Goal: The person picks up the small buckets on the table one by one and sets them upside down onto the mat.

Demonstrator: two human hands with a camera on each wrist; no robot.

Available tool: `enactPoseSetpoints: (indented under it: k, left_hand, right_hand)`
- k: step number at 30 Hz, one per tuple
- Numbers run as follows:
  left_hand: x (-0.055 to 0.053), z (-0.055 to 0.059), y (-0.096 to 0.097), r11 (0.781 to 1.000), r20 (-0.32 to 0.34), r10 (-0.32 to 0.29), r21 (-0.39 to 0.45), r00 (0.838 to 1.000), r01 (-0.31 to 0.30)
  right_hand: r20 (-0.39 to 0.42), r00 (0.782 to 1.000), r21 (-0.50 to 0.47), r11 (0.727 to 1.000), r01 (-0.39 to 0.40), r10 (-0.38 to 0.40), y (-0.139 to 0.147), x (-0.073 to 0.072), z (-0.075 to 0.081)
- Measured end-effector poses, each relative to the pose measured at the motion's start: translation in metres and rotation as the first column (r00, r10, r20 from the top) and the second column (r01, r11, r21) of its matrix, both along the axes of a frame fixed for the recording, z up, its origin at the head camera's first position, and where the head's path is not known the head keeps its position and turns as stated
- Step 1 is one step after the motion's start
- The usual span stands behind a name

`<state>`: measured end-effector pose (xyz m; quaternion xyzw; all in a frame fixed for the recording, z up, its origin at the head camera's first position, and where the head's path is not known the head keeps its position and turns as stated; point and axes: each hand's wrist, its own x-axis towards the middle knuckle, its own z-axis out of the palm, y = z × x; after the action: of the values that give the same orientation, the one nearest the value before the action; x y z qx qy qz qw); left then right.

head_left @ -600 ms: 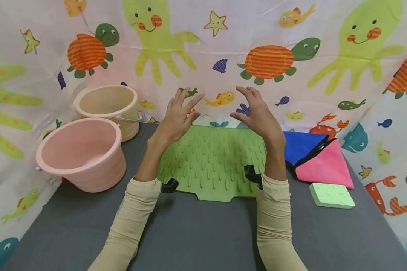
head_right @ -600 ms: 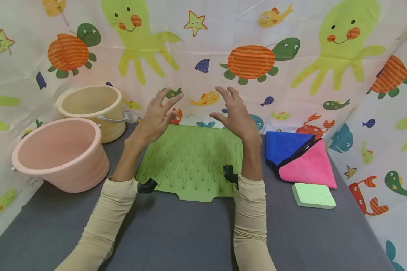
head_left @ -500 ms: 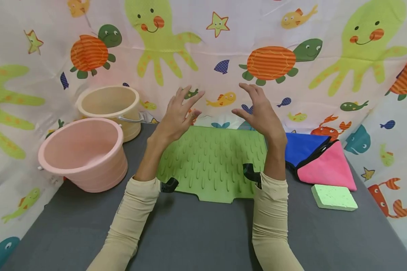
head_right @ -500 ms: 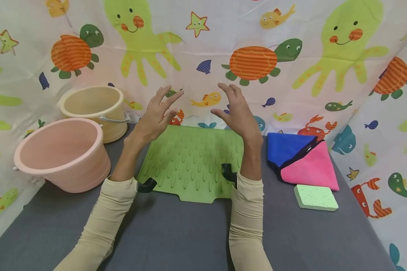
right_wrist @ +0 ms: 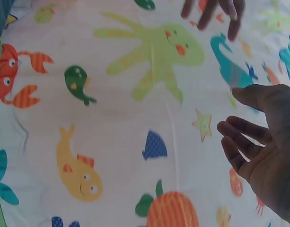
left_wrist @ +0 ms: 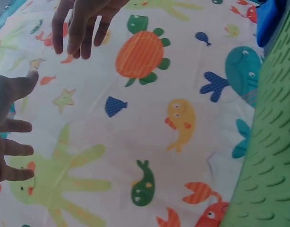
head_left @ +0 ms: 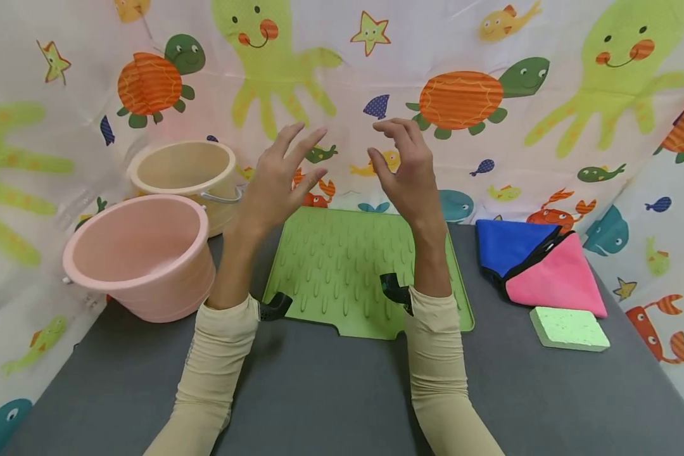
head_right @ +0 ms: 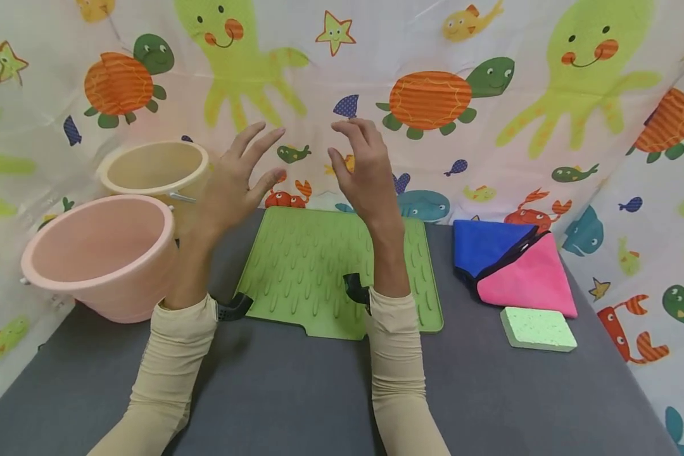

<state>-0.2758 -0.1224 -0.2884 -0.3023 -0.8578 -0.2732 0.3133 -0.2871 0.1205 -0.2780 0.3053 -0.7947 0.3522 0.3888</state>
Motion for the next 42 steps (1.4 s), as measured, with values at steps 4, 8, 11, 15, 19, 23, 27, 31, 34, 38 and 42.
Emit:
enactPoseSetpoints:
  k: [4,8,11,15,19,23,27,31,34,38,42]
  left_hand:
    - [0.012,0.006,-0.007,0.999,0.031,0.044,-0.005,0.999,-0.044]
    - [0.026,0.009,-0.016,0.996,0.098,0.091,-0.025,0.991,-0.089]
    - [0.035,0.015,-0.025,0.992,0.137,0.121,-0.037,0.983,-0.117]
    - [0.043,0.025,-0.037,0.987,0.207,0.154,-0.067,0.966,-0.143]
    - [0.050,0.031,-0.051,0.978,0.278,0.199,-0.113,0.940,-0.173]
    - [0.056,0.036,-0.068,0.968,0.385,0.240,-0.171,0.891,-0.186]
    - [0.062,0.040,-0.091,0.971,0.517,0.224,-0.189,0.826,-0.145]
    - [0.066,0.038,-0.113,0.979,0.568,0.192,-0.166,0.801,-0.117]
    - [0.071,0.036,-0.125,0.979,0.578,0.193,-0.163,0.793,-0.119]
    - [0.078,0.035,-0.140,0.979,0.637,0.201,-0.161,0.745,-0.127]
    - [0.083,0.034,-0.154,0.963,0.663,0.267,-0.208,0.699,-0.170]
  right_hand:
    - [-0.031,0.998,0.106,0.993,-0.052,0.056,-0.018,0.009,-0.001]
    - [-0.003,0.997,0.163,0.984,-0.072,0.073,-0.029,0.019,-0.007]
    - [-0.008,0.997,0.166,0.983,-0.078,0.080,-0.034,0.023,-0.006]
    - [-0.028,0.994,0.162,0.981,-0.103,0.109,-0.039,0.027,-0.002]
    - [-0.001,0.988,0.162,0.975,-0.150,0.152,-0.045,0.030,-0.003]
    - [0.023,0.983,0.178,0.967,-0.181,0.180,-0.052,0.033,-0.004]
    - [0.015,0.983,0.231,0.956,-0.179,0.181,-0.061,0.034,-0.003]
    - [0.001,0.984,0.286,0.943,-0.171,0.179,-0.069,0.034,-0.005]
    - [-0.003,0.985,0.303,0.939,-0.165,0.174,-0.073,0.035,-0.007]
    - [-0.016,0.986,0.335,0.930,-0.153,0.168,-0.079,0.037,-0.009]
    - [-0.033,0.986,0.390,0.910,-0.141,0.166,-0.088,0.041,-0.011]
